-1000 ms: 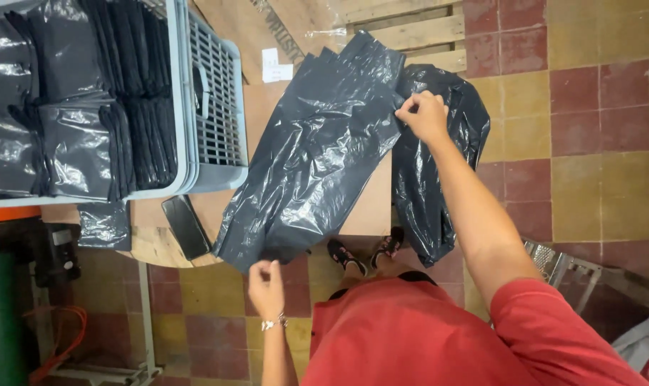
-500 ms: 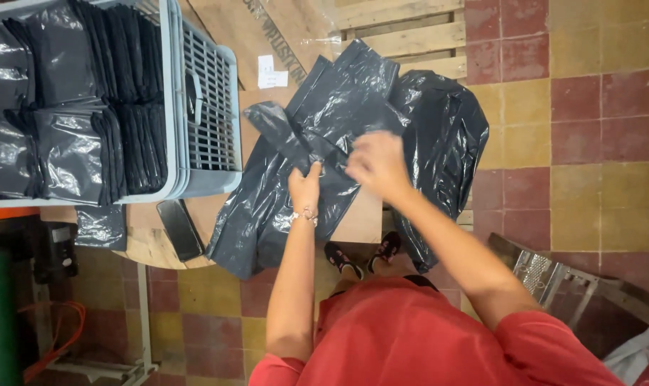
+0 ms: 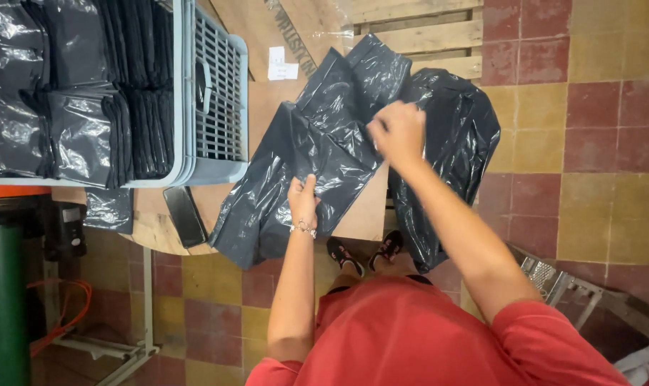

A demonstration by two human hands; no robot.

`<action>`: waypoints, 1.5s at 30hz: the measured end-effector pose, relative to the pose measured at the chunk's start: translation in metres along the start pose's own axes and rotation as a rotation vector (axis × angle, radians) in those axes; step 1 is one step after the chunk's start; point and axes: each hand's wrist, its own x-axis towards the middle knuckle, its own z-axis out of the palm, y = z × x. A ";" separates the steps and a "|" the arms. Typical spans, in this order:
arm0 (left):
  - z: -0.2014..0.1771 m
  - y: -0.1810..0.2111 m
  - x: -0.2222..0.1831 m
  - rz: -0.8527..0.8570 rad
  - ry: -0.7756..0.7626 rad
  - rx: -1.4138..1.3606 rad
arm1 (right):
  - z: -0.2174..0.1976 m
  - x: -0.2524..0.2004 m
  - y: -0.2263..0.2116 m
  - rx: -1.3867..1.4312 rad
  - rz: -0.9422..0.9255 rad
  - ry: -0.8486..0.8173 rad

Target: Folding large black plastic bags into smaller rectangular shapes on a conveyor belt and stacking them in a crate.

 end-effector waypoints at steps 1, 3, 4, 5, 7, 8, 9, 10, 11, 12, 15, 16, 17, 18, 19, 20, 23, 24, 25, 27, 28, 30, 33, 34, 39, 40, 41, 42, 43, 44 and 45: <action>0.001 0.005 -0.003 0.000 -0.003 0.000 | 0.021 -0.016 -0.010 -0.002 0.001 0.002; 0.002 0.012 -0.010 -0.071 -0.060 -0.298 | 0.064 -0.050 -0.031 -0.115 -0.526 0.122; 0.004 0.024 -0.019 -0.070 -0.063 -0.298 | 0.060 -0.063 -0.044 -0.116 -0.526 0.124; 0.007 0.036 -0.027 -0.066 -0.096 -0.296 | 0.056 -0.076 -0.057 0.015 -0.625 0.098; 0.009 0.074 -0.056 -0.060 -0.125 -0.291 | 0.054 -0.098 -0.075 0.153 -0.721 0.071; 0.013 0.099 -0.077 0.014 -0.074 -0.189 | 0.056 -0.107 -0.077 0.207 -0.743 0.029; 0.016 0.124 -0.097 0.088 -0.023 -0.087 | 0.058 -0.117 -0.079 0.262 -0.764 -0.014; 0.010 0.116 -0.092 0.086 -0.022 -0.086 | 0.049 -0.120 -0.079 0.263 -0.763 -0.015; 0.005 0.109 -0.087 0.119 0.022 -0.050 | 0.041 -0.123 -0.079 0.337 -0.761 -0.071; 0.000 0.101 -0.082 0.154 0.068 -0.017 | 0.032 -0.125 -0.079 0.411 -0.761 -0.128; -0.026 0.113 -0.095 0.106 0.120 -0.189 | 0.015 -0.128 -0.057 0.408 -0.659 -0.153; -0.033 0.124 -0.108 0.104 0.132 -0.198 | 0.015 -0.126 -0.046 0.410 -0.670 -0.163; -0.040 0.136 -0.121 0.138 0.150 -0.204 | 0.015 -0.125 -0.036 0.346 -0.612 -0.158; -0.050 0.147 -0.136 0.174 0.175 -0.211 | 0.015 -0.123 -0.028 0.285 -0.559 -0.155; -0.065 0.156 -0.149 0.174 0.193 -0.221 | 0.015 -0.125 -0.022 0.292 -0.575 -0.166; -0.078 0.165 -0.162 0.211 0.251 -0.226 | 0.015 -0.123 -0.016 0.228 -0.517 -0.201; -0.139 0.191 -0.207 0.302 0.413 -0.204 | 0.021 -0.115 -0.005 0.123 -0.454 -0.255; -0.164 0.199 -0.226 0.350 0.496 -0.156 | 0.024 -0.115 -0.003 0.080 -0.421 -0.267; -0.180 0.208 -0.242 0.349 0.519 -0.166 | 0.023 -0.113 -0.005 0.087 -0.442 -0.278; -0.214 0.224 -0.280 0.529 0.594 -0.447 | 0.021 -0.113 -0.010 0.009 -0.358 -0.355; -0.235 0.219 -0.287 0.534 0.622 -0.459 | 0.018 -0.115 -0.017 0.015 -0.387 -0.366; -0.281 0.210 -0.304 0.872 0.426 -0.472 | 0.011 -0.113 -0.038 0.076 -0.464 -0.332; -0.301 0.232 -0.331 0.680 0.736 -0.629 | 0.015 -0.139 -0.088 0.175 -0.547 -0.278; -0.318 0.218 -0.327 0.679 0.767 -0.644 | 0.012 -0.153 -0.119 0.176 -0.576 -0.295; -0.381 0.206 -0.335 0.608 0.817 -0.840 | 0.011 -0.259 -0.287 0.634 -0.972 -0.513; -0.394 0.198 -0.335 0.632 0.847 -0.861 | 0.018 -0.278 -0.313 0.644 -1.014 -0.522; -0.408 0.190 -0.334 0.619 0.804 -0.952 | 0.025 -0.297 -0.339 0.633 -1.061 -0.529; -0.427 0.181 -0.336 0.596 0.757 -1.030 | 0.031 -0.326 -0.365 0.624 -1.092 -0.541; -0.453 0.173 -0.338 0.612 0.785 -1.040 | 0.049 -0.338 -0.387 0.637 -1.119 -0.554; -0.479 0.163 -0.340 0.628 0.749 -1.078 | 0.067 -0.355 -0.408 0.611 -1.077 -0.503; -0.507 0.154 -0.341 0.645 0.713 -1.116 | 0.085 -0.372 -0.429 0.585 -1.034 -0.452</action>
